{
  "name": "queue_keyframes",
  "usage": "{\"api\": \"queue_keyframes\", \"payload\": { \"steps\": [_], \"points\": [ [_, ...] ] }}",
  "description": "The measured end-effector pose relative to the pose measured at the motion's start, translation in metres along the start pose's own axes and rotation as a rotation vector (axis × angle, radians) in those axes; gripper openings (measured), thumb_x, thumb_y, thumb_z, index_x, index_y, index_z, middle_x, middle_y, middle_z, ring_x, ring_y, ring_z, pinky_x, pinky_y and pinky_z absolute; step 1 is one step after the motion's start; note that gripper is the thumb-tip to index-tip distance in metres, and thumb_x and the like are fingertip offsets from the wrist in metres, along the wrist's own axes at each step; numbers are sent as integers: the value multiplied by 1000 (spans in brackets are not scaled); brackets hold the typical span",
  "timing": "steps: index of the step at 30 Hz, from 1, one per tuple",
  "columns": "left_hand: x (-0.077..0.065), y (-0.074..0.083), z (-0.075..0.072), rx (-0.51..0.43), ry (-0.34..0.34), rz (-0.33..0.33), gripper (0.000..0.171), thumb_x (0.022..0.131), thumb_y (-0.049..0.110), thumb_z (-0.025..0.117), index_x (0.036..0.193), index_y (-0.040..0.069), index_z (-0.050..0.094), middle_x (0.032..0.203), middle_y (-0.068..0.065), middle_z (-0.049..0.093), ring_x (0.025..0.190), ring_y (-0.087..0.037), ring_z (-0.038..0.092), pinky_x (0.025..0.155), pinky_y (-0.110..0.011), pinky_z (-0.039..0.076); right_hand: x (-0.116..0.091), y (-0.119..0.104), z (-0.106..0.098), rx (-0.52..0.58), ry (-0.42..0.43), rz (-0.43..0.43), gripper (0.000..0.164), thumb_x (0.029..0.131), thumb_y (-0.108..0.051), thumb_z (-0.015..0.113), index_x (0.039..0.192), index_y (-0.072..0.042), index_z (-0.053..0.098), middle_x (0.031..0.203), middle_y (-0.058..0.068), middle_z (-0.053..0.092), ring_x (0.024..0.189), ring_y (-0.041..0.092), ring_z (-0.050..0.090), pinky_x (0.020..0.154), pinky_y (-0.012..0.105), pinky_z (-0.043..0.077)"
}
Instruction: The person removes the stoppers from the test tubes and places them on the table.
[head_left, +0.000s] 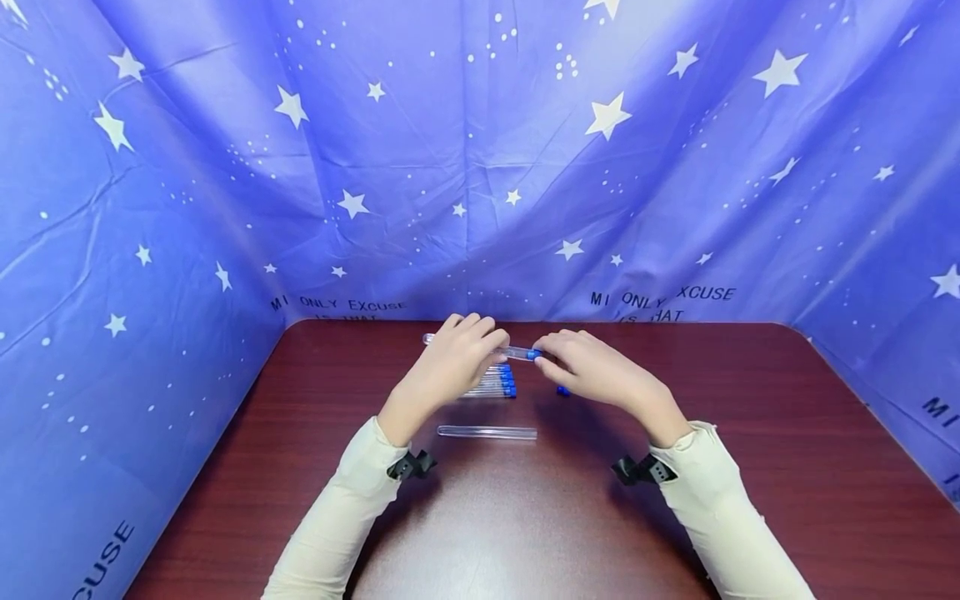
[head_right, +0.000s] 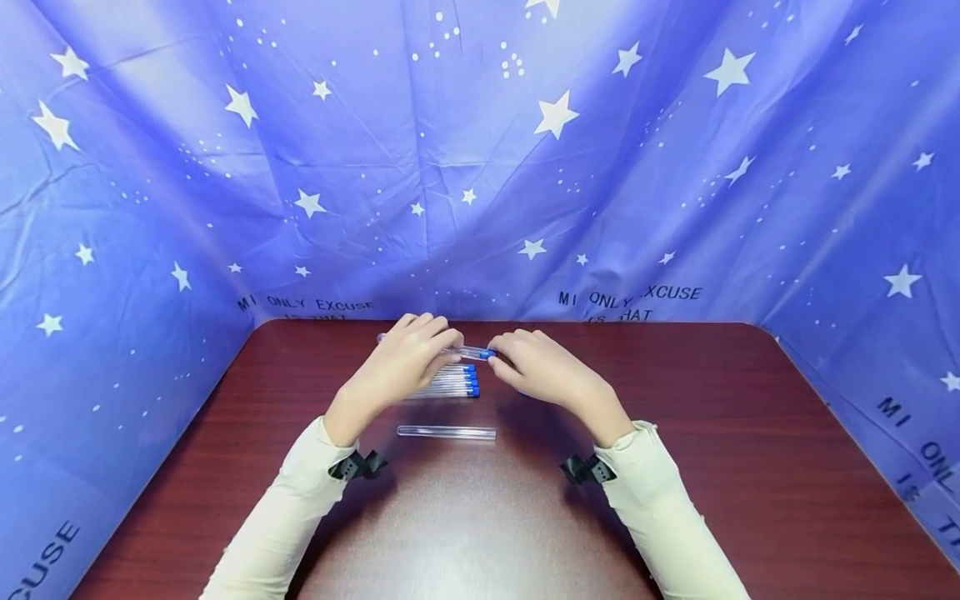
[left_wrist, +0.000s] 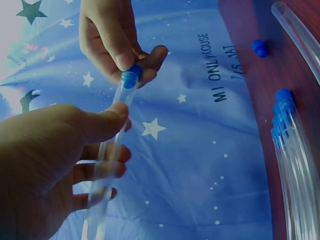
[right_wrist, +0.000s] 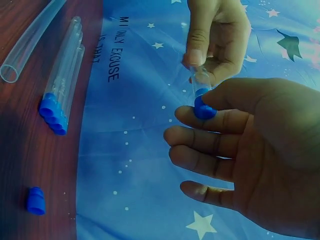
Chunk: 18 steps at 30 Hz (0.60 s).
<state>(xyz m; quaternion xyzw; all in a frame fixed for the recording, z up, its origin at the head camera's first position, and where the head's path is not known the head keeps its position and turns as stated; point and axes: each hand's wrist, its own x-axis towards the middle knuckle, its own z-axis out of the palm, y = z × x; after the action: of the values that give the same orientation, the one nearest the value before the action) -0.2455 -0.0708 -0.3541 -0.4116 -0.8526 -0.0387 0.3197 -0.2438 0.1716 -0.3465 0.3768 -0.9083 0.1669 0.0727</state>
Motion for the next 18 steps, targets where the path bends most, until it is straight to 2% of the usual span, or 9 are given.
{"api": "queue_keyframes", "payload": {
  "steps": [7, 18],
  "points": [
    [0, -2, 1, 57, 24, 24, 12, 91, 26, 74, 97, 18, 68, 91, 1, 62, 88, -21, 60, 81, -36, 47, 1, -2, 3, 7, -21, 8, 10, 98, -17, 60, 93, -13, 67, 71, -8, 50, 69, 8, 46, 67, 29, 40],
    [-1, 2, 5, 20, -36, 1, 15, 85, 25, 80, 90, 16, 69, 86, 3, 66, 84, -18, 65, 79, -34, 46, 2, 0, 5, -60, -60, -11, 13, 97, -17, 60, 94, -10, 70, 74, -6, 54, 71, 11, 49, 70, 32, 43]
  ]
}}
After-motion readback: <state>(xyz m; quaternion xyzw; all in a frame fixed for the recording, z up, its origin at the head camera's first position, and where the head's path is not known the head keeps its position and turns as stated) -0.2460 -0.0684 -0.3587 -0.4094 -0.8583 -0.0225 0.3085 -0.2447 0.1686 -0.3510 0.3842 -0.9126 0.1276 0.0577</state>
